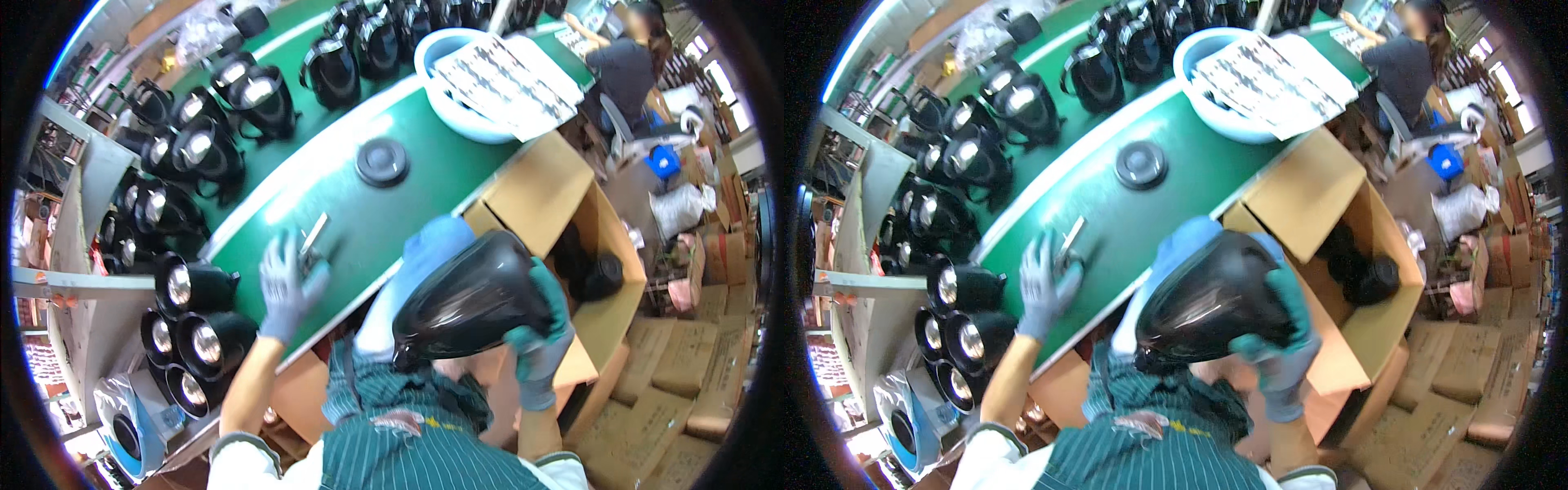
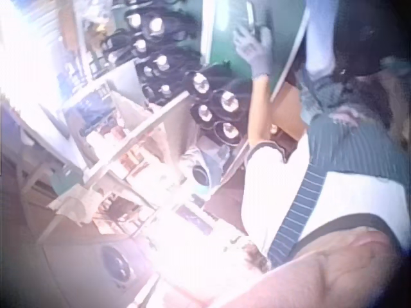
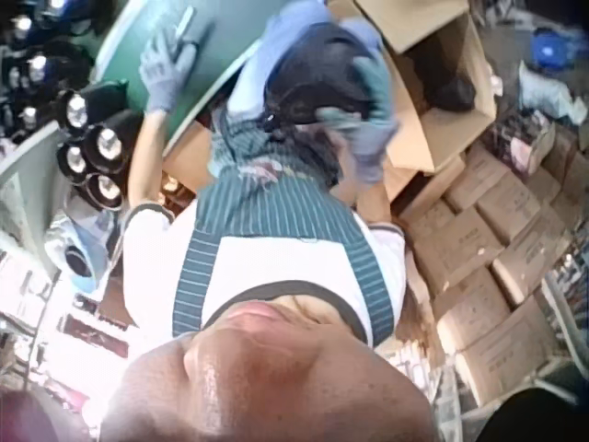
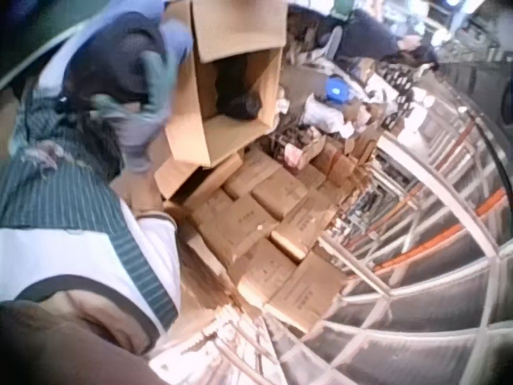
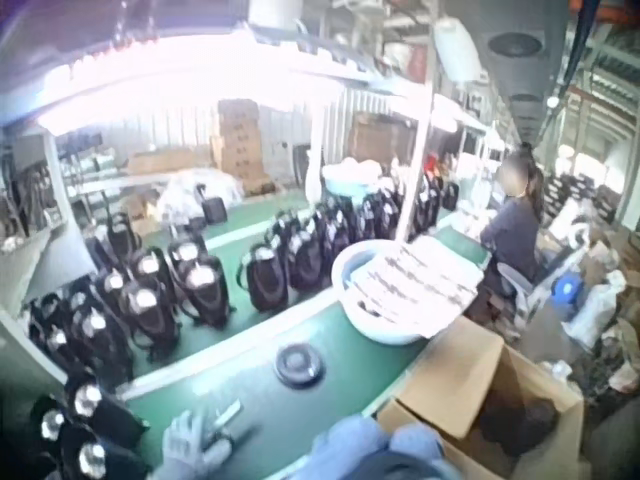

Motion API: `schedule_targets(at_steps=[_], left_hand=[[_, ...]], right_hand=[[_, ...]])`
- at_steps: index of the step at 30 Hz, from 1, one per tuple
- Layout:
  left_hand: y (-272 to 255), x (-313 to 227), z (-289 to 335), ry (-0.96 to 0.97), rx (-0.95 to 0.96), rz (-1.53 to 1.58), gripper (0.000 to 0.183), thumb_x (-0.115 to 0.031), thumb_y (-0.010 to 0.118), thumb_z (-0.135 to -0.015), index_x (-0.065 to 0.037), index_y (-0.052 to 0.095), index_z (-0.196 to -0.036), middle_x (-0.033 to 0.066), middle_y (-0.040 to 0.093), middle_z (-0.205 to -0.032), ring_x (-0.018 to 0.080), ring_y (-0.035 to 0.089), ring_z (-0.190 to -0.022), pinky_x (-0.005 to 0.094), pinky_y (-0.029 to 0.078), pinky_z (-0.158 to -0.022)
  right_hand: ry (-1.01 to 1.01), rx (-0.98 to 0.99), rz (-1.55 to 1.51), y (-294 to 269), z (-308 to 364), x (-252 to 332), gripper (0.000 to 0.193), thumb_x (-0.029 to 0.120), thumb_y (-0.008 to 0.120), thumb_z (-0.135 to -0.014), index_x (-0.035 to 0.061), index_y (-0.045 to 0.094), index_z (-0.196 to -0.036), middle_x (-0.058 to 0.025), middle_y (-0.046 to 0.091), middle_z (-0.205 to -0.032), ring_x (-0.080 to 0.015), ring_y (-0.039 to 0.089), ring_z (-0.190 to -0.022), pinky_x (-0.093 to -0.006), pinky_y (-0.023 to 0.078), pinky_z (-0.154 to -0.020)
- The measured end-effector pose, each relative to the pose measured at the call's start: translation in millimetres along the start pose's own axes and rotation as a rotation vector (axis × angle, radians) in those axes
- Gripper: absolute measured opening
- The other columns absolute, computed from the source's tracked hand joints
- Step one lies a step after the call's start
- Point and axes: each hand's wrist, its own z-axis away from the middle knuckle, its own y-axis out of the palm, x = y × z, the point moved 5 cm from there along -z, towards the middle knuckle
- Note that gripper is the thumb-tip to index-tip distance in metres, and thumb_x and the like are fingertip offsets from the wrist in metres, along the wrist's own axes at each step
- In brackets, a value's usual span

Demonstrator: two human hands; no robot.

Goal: The person assembles black kettles by inserting a metal rod into the base, attaching a lid, and placing the finished unit into a cardboard box. The person repeats this sequence for multiple kettles.

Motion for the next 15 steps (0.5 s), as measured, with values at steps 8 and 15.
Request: schedule_targets(at_steps=[8,15], left_hand=[[-30,-65,-74,0.328,-0.092,0.576,0.075,-0.046,0.097,-0.063,-0.008,0.065,-0.120,0.0417,0.035,-0.154,0.0596,0.044,-0.139,0.0624,0.036,-0.117],[-7,-29,-262,-0.030,-0.100,0.468,0.062,-0.035,0.092,-0.071,-0.013,0.068,-0.124,0.0220,0.059,-0.142,0.0398,0.060,-0.129,0.0515,0.050,-0.107]], right_hand=[[0.576,0.243,-0.917,88,-142,-163,0.061,0.052,0.060,-0.103,0.0120,0.053,-0.149,-0.0064,0.058,-0.148,-0.0269,0.053,-0.137,-0.0494,0.052,-0.108],[0.885,0.257,-0.585,191,-262,-212,0.074,0.071,0.042,-0.102,0.0192,0.039,-0.154,-0.0155,0.050,-0.144,-0.0348,0.059,-0.120,-0.0558,0.054,-0.102]])
